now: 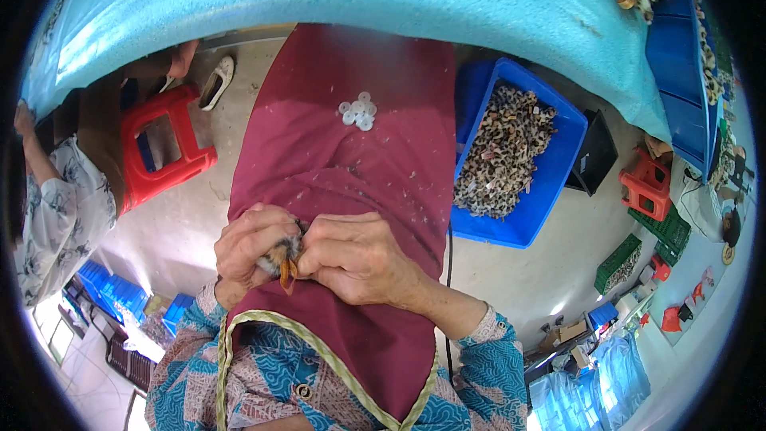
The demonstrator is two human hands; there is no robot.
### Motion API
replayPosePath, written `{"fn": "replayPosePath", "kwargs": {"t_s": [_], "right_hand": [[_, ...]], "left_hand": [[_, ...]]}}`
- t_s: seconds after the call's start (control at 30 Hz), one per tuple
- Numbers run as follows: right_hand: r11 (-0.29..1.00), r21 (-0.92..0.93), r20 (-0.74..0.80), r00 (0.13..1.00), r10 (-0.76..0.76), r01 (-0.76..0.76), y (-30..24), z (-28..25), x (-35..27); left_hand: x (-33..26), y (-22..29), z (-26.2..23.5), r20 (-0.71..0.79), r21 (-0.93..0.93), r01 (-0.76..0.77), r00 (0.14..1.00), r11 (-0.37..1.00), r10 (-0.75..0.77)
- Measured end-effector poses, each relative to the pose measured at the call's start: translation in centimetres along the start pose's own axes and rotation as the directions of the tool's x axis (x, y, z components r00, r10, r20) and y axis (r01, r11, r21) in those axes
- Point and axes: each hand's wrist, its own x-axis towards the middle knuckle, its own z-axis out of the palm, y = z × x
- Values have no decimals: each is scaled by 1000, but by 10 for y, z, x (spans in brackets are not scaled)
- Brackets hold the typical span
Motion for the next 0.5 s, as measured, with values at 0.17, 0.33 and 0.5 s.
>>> {"fn": "replayPosePath", "kwargs": {"t_s": [0.17,0.33,0.5], "right_hand": [[841,312,324,881,343,-442,17,-20,-4],[874,-326,-226,927,299,-361,61,-59,20],[677,-673,-283,949,138,-299,108,-67,57]], "left_hand": [[-14,-8,11,56,-192,218,976,957,-211],[-4,-8,11,139,-159,185,977,970,-163],[-8,-8,14,138,-170,172,979,970,-150]]}}
